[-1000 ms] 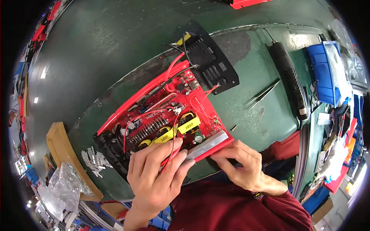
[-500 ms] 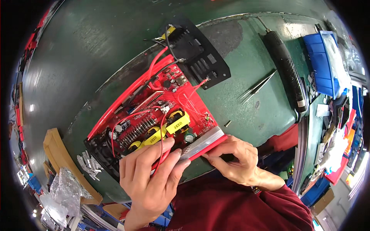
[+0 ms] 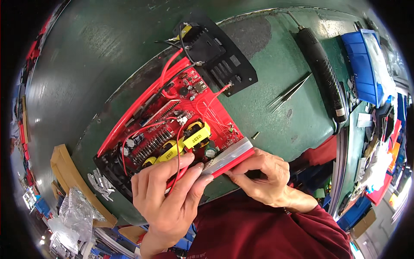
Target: Assembling and wiring an electronic power component on a factory production line.
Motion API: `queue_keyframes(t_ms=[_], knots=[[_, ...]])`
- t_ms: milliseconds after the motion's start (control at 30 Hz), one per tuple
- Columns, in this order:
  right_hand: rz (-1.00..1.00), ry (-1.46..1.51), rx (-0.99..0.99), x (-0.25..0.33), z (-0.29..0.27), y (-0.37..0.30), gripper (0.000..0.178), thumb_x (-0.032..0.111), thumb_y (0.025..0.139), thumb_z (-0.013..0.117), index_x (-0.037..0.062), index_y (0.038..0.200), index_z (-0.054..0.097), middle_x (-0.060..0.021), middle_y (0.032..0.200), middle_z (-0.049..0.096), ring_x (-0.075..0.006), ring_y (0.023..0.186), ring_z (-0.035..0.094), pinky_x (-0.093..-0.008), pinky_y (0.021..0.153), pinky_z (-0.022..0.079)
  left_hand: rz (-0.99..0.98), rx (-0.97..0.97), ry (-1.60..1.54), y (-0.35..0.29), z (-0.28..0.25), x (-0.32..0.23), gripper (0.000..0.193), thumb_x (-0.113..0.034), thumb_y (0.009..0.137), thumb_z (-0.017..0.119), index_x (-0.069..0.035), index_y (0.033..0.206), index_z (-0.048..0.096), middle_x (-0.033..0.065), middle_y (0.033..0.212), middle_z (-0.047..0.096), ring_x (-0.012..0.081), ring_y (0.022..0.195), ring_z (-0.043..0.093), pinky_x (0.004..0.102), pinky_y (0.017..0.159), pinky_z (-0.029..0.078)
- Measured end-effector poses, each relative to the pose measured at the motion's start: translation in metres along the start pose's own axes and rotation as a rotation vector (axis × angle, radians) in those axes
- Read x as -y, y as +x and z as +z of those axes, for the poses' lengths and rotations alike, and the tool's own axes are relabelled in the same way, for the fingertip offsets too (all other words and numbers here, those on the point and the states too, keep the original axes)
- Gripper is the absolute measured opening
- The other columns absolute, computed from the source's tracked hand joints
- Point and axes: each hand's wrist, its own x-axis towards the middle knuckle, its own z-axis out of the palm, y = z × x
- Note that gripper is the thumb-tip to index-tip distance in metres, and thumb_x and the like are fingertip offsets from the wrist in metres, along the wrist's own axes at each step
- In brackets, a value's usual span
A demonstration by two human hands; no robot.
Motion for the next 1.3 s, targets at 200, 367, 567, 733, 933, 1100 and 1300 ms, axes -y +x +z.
queue_keyframes(t_ms=[200, 367, 567, 733, 933, 1100, 1300], knots=[[0.007, -0.053, 0.041, 0.002, -0.001, -0.001, 0.030, -0.005, 0.074, 0.087, 0.0034, 0.091, 0.063, -0.0134, 0.086, 0.075, -0.0200, 0.074, 0.074, -0.0292, 0.062, 0.056, 0.002, 0.010, 0.027, -0.001, 0.001, 0.000, 0.024, -0.030, 0.083, 0.082, -0.012, 0.098, 0.077, 0.0003, 0.108, 0.072, 0.0201, 0.090, 0.065, 0.0366, 0.077, 0.045], [0.007, -0.166, 0.039, 0.008, 0.000, -0.001, 0.027, -0.003, 0.072, 0.087, 0.0007, 0.091, 0.068, -0.0148, 0.088, 0.074, -0.0225, 0.073, 0.073, -0.0302, 0.062, 0.056, 0.017, -0.010, 0.017, -0.003, 0.001, 0.001, 0.024, -0.032, 0.086, 0.080, -0.012, 0.100, 0.077, -0.0004, 0.110, 0.072, 0.0203, 0.090, 0.065, 0.0371, 0.078, 0.046], [-0.047, -0.260, 0.015, 0.004, 0.002, -0.004, 0.028, 0.000, 0.068, 0.087, 0.0003, 0.092, 0.072, -0.0118, 0.087, 0.071, -0.0229, 0.070, 0.070, -0.0310, 0.059, 0.054, 0.039, 0.029, 0.050, -0.003, -0.001, 0.002, 0.025, -0.033, 0.088, 0.079, -0.013, 0.102, 0.076, -0.0004, 0.112, 0.071, 0.0204, 0.092, 0.063, 0.0372, 0.079, 0.046], [-0.071, -0.297, 0.014, 0.001, 0.005, -0.006, 0.030, 0.001, 0.065, 0.088, 0.0002, 0.091, 0.072, -0.0087, 0.081, 0.067, -0.0198, 0.063, 0.065, -0.0298, 0.053, 0.051, 0.042, 0.081, 0.059, -0.003, -0.004, 0.002, 0.025, -0.033, 0.089, 0.079, -0.013, 0.104, 0.075, -0.0011, 0.113, 0.071, 0.0196, 0.092, 0.063, 0.0373, 0.083, 0.047], [-0.039, -0.295, 0.074, 0.002, -0.003, -0.007, 0.031, 0.001, 0.064, 0.089, 0.0006, 0.090, 0.073, -0.0094, 0.083, 0.068, -0.0194, 0.061, 0.066, -0.0295, 0.052, 0.051, 0.059, 0.180, 0.058, -0.004, -0.012, 0.003, 0.026, -0.036, 0.091, 0.076, -0.013, 0.103, 0.075, 0.0025, 0.117, 0.068, 0.0229, 0.095, 0.063, 0.0410, 0.085, 0.048], [-0.004, -0.351, 0.068, 0.005, -0.001, -0.005, 0.032, 0.001, 0.061, 0.088, 0.0016, 0.090, 0.074, -0.0100, 0.086, 0.069, -0.0198, 0.062, 0.068, -0.0300, 0.052, 0.053, 0.210, 0.142, -0.048, 0.011, -0.015, 0.018, 0.022, -0.021, 0.088, 0.081, -0.004, 0.101, 0.076, 0.0083, 0.113, 0.072, 0.0251, 0.099, 0.067, 0.0367, 0.088, 0.054], [-0.022, -0.323, 0.046, 0.000, -0.001, -0.011, 0.034, 0.000, 0.059, 0.087, 0.0013, 0.090, 0.074, -0.0109, 0.087, 0.071, -0.0206, 0.063, 0.070, -0.0294, 0.052, 0.053, 0.194, 0.119, -0.037, 0.002, -0.009, 0.022, 0.029, -0.033, 0.091, 0.078, -0.008, 0.104, 0.079, 0.0028, 0.112, 0.074, 0.0181, 0.094, 0.067, 0.0318, 0.085, 0.054]])
